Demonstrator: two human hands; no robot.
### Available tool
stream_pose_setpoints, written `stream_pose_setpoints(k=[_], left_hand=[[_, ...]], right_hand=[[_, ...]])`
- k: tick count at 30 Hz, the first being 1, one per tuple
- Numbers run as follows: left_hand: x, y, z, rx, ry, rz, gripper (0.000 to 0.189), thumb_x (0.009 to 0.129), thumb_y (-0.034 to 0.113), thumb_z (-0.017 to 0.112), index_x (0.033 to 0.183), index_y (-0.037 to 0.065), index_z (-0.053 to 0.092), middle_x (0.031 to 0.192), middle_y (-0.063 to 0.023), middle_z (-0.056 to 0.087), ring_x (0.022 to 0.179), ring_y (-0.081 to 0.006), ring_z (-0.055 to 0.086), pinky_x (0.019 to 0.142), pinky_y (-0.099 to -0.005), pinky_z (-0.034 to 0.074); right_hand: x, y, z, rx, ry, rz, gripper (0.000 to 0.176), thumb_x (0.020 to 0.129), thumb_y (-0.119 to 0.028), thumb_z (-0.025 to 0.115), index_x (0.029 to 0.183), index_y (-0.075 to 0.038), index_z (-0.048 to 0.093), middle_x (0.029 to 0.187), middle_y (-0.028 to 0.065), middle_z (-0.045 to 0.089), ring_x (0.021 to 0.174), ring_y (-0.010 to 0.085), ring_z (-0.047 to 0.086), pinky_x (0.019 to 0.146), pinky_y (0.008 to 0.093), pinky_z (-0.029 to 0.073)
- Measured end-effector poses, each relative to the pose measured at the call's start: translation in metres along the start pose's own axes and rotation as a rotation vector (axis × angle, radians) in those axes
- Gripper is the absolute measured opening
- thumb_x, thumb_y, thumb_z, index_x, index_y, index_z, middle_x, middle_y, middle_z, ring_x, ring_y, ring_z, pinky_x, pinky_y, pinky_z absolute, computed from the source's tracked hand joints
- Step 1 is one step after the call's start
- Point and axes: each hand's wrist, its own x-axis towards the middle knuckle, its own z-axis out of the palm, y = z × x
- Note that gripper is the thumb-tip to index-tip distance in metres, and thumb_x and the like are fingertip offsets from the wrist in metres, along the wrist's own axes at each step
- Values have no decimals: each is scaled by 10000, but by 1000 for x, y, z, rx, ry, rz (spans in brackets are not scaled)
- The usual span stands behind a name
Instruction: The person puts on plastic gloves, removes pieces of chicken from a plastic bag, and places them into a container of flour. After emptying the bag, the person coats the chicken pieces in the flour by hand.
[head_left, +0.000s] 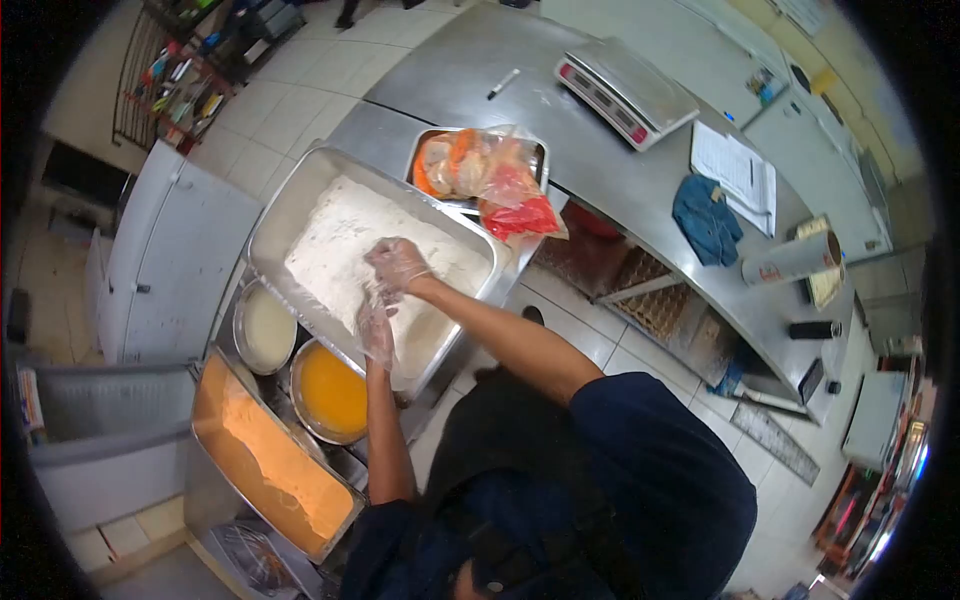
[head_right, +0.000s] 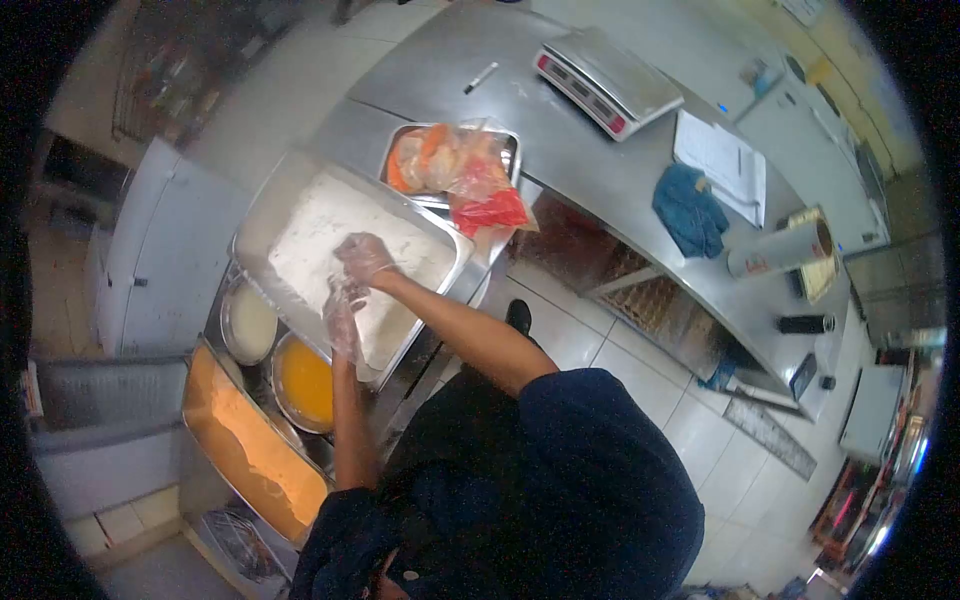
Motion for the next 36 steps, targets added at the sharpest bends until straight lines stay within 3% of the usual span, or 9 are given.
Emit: stream_pose_setpoints(k=[4, 5, 11, 15, 16, 22, 26, 31, 36], left_hand=[[18, 25, -13, 837, 113, 191, 664, 882, 414, 576, 1363, 9, 361, 1356, -231, 405, 1210, -373, 434, 1057, -423, 320], [14, 38, -6, 945, 230, 258, 665, 878, 424, 577, 1358, 15, 364, 1351, -243, 395, 1199, -392, 434, 1057, -429, 318], [42, 69, 34, 535, 27, 270, 650, 842, 364, 640, 1335, 29, 378, 1309, -211, 431, 1210, -354, 423, 1058, -413, 321], [82, 103, 119, 444, -241, 255, 259, 764, 174, 632, 990, 50, 617, 942, -152, 614, 918, -287, 567, 883, -402, 443], [112, 31, 151, 238, -205, 667, 355, 752, 111, 623, 1096, 41, 564, 1078, -148, 579, 1025, -262, 552, 900, -385, 453], [159, 69, 213, 598, -46, 384, 276, 744, 175, 629, 998, 71, 598, 977, -158, 612, 888, -289, 585, 771, -409, 480], [175, 57, 214, 639, 21, 324, 330, 730, 157, 645, 1043, 68, 585, 1024, -160, 604, 932, -286, 585, 795, -408, 481], [192, 55, 203, 634, 189, 288, 403, 713, 136, 665, 1099, 64, 569, 1084, -163, 595, 987, -283, 586, 826, -406, 482], [210, 62, 196, 558, 599, 427, 239, 761, 284, 621, 889, 84, 651, 839, -153, 616, 779, -258, 596, 676, -365, 479]], right_hand=[[-6, 27, -20, -402, -39, -583, 384, 816, -177, 653, 1160, -30, 570, 1179, 157, 578, 958, 250, 612, 845, 324, 499], [-15, 3, -40, -128, -182, -308, 478, 821, -206, 673, 1242, -48, 511, 1324, 147, 457, 1069, 252, 565, 914, 323, 468], [-7, -27, -207, -181, 344, -266, 290, 885, -194, 593, 1129, -37, 591, 1050, 99, 634, 955, 191, 595, 865, 322, 478], [31, 21, -280, -612, 95, -158, 629, 817, -370, 645, 1314, -27, 465, 1411, 173, 387, 1271, 319, 404, 1048, 400, 346], [55, 52, -296, -984, -85, -327, 707, 811, -447, 613, 1357, -43, 415, 1399, 195, 395, 1301, 347, 353, 1083, 419, 282], [104, 87, -302, -473, -352, -334, 572, 863, -465, 527, 1185, 7, 508, 1034, 189, 597, 990, 305, 575, 845, 393, 458], [131, 79, -299, -750, -372, -295, 464, 885, -348, 528, 1148, 33, 517, 1032, 175, 606, 948, 262, 595, 807, 367, 484], [207, 80, -293, 253, -356, -85, 430, 876, -266, 576, 1183, 27, 506, 1082, 144, 596, 978, 240, 580, 843, 363, 483], [199, -25, -268, 90, -443, -221, 526, 889, -384, 523, 1239, 7, 483, 1189, 140, 540, 1084, 260, 517, 932, 388, 414]])
